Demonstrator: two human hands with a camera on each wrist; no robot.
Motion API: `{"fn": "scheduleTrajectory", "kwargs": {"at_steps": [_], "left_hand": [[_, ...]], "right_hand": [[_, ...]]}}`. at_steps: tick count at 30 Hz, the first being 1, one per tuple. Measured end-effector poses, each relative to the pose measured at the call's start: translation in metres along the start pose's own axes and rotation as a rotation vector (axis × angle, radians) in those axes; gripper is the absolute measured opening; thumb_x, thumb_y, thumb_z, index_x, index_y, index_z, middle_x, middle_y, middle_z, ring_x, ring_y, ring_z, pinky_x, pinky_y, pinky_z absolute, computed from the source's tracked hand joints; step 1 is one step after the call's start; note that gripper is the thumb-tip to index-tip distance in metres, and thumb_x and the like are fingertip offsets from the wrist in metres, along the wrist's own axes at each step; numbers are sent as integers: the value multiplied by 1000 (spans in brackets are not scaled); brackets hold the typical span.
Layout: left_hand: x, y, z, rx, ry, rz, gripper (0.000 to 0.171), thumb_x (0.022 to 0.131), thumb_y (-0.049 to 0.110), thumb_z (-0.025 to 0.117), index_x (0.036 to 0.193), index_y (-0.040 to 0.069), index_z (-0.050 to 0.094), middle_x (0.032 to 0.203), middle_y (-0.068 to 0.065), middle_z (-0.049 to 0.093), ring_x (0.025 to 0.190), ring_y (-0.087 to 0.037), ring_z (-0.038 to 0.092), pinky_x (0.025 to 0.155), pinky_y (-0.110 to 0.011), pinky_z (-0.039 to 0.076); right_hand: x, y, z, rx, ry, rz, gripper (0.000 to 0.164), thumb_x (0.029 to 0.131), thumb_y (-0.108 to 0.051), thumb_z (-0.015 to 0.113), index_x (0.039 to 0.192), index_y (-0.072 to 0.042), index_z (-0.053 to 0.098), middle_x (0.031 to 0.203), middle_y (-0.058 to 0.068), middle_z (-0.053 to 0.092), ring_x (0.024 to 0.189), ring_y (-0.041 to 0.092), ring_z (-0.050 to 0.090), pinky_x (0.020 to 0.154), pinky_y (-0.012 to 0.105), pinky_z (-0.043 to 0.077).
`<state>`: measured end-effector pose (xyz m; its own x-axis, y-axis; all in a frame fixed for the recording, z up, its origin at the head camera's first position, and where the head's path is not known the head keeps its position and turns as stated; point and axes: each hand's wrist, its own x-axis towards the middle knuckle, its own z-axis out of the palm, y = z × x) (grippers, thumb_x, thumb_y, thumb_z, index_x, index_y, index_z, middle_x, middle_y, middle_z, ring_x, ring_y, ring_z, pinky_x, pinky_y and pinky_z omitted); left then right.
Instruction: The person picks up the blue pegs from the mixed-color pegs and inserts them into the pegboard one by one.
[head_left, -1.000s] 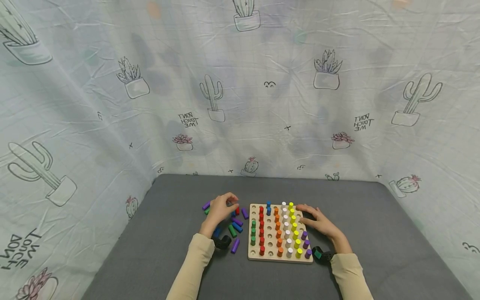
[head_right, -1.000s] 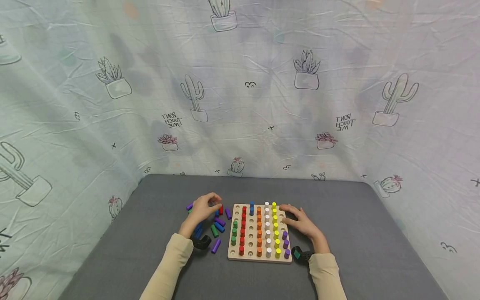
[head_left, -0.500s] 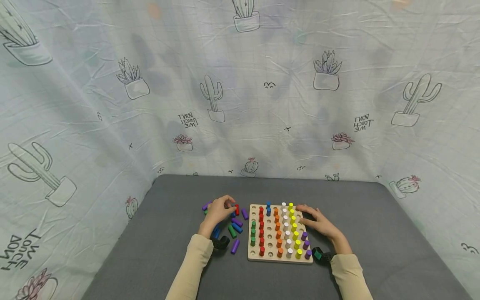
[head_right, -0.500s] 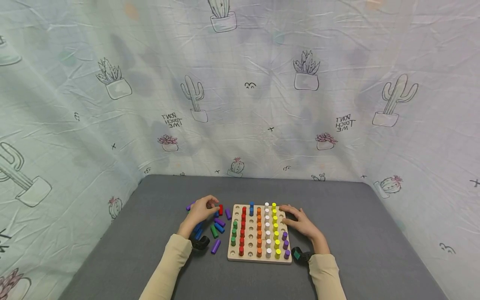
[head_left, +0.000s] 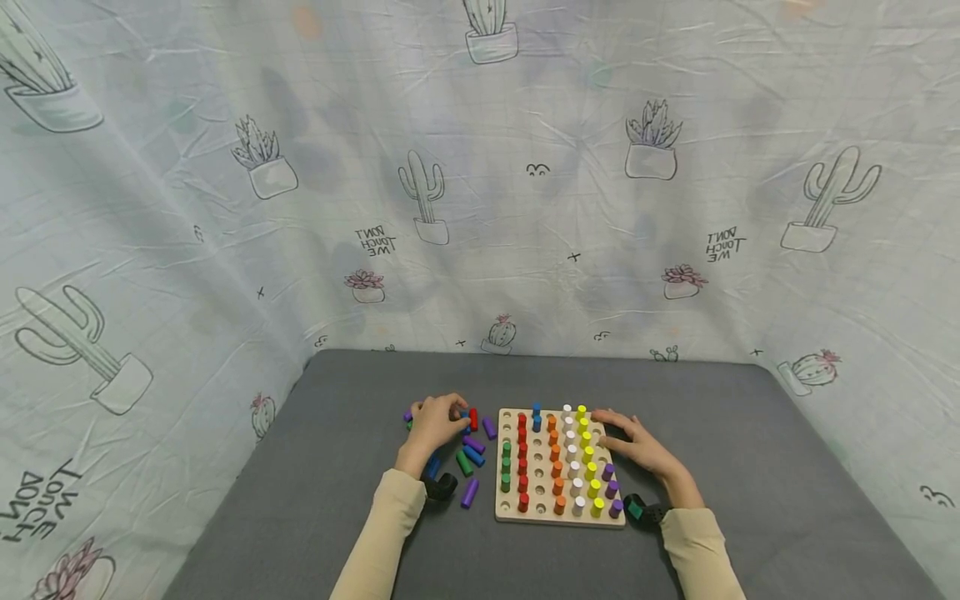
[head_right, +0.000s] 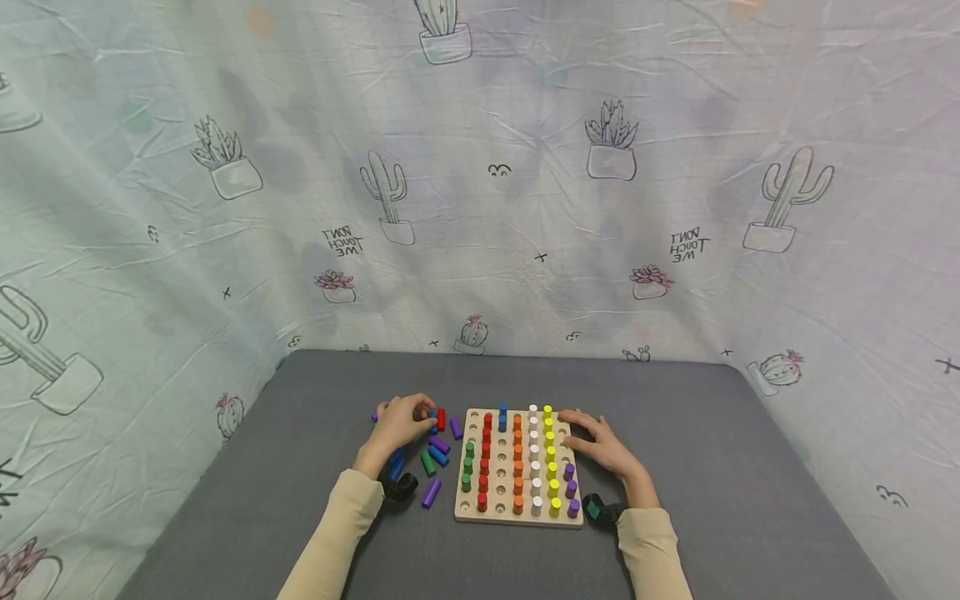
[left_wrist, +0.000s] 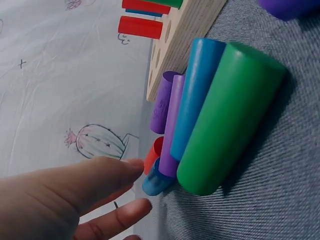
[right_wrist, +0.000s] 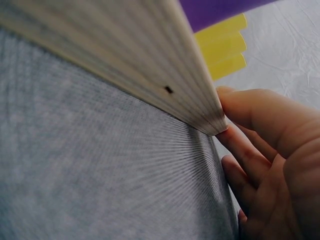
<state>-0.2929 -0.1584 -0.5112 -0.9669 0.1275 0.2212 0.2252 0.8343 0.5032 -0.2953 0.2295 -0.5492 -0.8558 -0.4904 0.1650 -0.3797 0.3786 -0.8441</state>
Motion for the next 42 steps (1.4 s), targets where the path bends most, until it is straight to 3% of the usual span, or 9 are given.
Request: {"fn": "scheduleTrajectory", "kwargs": {"at_steps": [7, 22, 33, 42], "left_hand": [[-1, 3, 2, 48, -1, 4, 18, 80, 24, 72, 96, 16, 68, 74, 2, 57, 79, -21, 50, 87, -56, 29], [0, 4, 5, 56, -19, -23, 20, 79, 17, 66, 99, 13, 68, 63, 6, 50, 75, -20, 46, 83, -52, 25], [0, 4, 8, 102, 36, -33, 14, 79, 19, 67, 92, 14, 66, 61, 5, 51, 73, -21, 47, 86, -54, 27], [-2, 1, 7, 56, 60, -19, 12, 80, 19, 68, 90, 15, 64, 59, 8, 49, 71, -18, 47, 89, -56, 27]], "right_hand": [[0, -1, 0, -2, 3, 7, 45, 92, -15, 57, 134, -3, 46, 141, 25, 38, 136, 49, 10, 100, 65, -15], [0, 0, 0, 16, 4, 16, 45, 91, -15, 57, 134, -4, 47, 141, 24, 38, 136, 48, 11, 100, 65, -15], [0, 0, 0, 15, 10, 26, 46, 91, -16, 59, 134, -6, 48, 141, 23, 39, 136, 47, 12, 101, 64, -14], [0, 0, 0, 13, 9, 27, 45, 91, -17, 59, 134, -6, 48, 141, 23, 39, 136, 47, 12, 101, 64, -14]]}}
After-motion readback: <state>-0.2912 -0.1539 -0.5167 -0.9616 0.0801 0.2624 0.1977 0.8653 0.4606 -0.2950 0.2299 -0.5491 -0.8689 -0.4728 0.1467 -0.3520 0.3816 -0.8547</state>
